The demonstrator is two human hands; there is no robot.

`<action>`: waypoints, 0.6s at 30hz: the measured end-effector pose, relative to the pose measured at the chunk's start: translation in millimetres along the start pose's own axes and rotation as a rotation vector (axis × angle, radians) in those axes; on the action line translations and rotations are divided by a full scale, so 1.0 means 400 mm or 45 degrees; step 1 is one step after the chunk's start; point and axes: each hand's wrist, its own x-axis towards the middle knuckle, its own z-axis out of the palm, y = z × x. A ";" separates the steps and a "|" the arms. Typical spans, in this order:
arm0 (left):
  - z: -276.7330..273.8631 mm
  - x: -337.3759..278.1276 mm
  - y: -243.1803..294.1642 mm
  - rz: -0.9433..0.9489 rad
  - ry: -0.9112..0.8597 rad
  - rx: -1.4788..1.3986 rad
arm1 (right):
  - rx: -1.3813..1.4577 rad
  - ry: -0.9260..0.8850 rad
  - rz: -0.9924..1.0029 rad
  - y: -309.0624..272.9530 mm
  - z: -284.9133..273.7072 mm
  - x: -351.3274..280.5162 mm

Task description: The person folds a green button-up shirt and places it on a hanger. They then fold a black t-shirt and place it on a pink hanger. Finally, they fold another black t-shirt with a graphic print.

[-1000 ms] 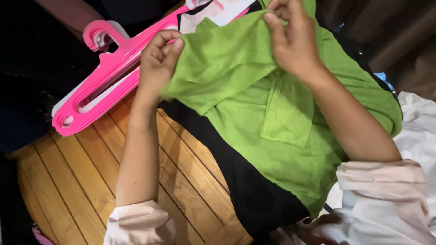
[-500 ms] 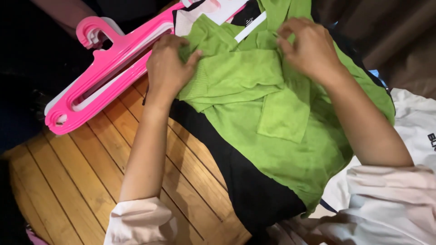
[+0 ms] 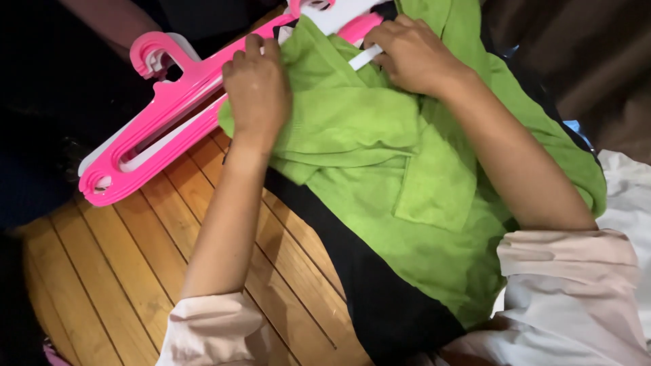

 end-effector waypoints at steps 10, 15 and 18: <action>0.045 0.004 -0.138 -0.323 -0.264 -0.568 | 0.182 0.415 -0.172 0.019 0.093 0.099; -0.043 0.037 0.007 0.173 -0.035 -0.851 | 0.470 0.204 0.172 -0.003 -0.025 0.055; -0.037 0.062 0.093 0.292 -0.157 -0.901 | 0.328 0.308 0.343 0.079 -0.024 0.016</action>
